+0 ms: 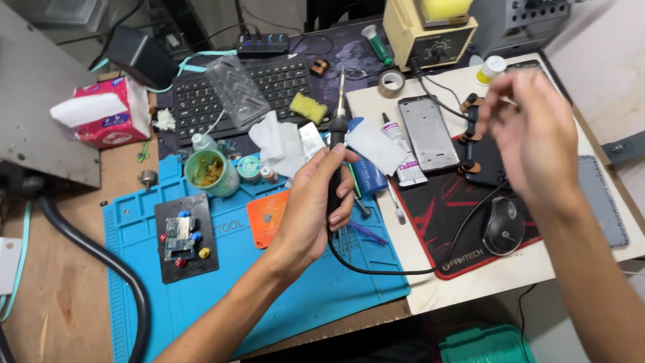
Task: The person is performing repair work on a circuit board, including cleaning a soldering iron tip and using a heat gun to desolder or solder components.
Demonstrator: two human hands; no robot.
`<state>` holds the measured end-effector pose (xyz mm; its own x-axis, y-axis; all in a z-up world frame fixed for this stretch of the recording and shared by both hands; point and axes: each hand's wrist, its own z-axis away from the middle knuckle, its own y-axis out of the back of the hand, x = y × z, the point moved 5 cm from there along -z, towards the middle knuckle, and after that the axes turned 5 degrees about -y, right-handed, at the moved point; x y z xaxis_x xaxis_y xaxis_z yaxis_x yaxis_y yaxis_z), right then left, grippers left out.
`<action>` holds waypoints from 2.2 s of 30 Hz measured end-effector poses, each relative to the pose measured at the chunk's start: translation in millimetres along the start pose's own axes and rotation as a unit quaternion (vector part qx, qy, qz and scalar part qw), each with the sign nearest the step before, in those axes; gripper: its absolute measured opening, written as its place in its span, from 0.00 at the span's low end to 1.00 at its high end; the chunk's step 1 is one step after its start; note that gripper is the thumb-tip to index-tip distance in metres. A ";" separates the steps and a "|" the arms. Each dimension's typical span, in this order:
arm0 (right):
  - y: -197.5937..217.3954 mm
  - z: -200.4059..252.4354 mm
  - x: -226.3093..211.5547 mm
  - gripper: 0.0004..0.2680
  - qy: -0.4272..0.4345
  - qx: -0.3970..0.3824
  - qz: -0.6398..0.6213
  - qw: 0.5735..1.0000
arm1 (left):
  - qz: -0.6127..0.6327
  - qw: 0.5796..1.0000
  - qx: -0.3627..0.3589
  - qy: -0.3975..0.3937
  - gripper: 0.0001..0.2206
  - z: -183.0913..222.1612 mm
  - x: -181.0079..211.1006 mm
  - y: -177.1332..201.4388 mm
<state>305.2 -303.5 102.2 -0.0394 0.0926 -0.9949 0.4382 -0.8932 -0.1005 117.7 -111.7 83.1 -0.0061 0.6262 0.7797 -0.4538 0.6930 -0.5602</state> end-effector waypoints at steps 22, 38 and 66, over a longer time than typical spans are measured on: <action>20.3 -225.1 59.2 0.09 -0.229 0.010 0.001 0.973 | -0.047 0.998 0.042 0.018 0.03 -116.5 -13.1 -53.3; 35.3 -254.8 90.1 0.11 -0.214 -0.009 0.011 0.977 | -0.040 0.997 0.048 0.040 0.03 -118.8 -17.9 -62.1; -156.2 160.6 73.5 0.07 0.030 -0.259 0.111 0.959 | -0.020 0.986 0.099 -0.131 0.18 -7.7 49.9 68.2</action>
<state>89.6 -227.8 44.0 0.1514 -0.0346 -0.9879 0.8178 -0.5570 0.1449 93.3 -30.4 81.6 -0.2038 0.4677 0.8601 -0.6236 0.6152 -0.4823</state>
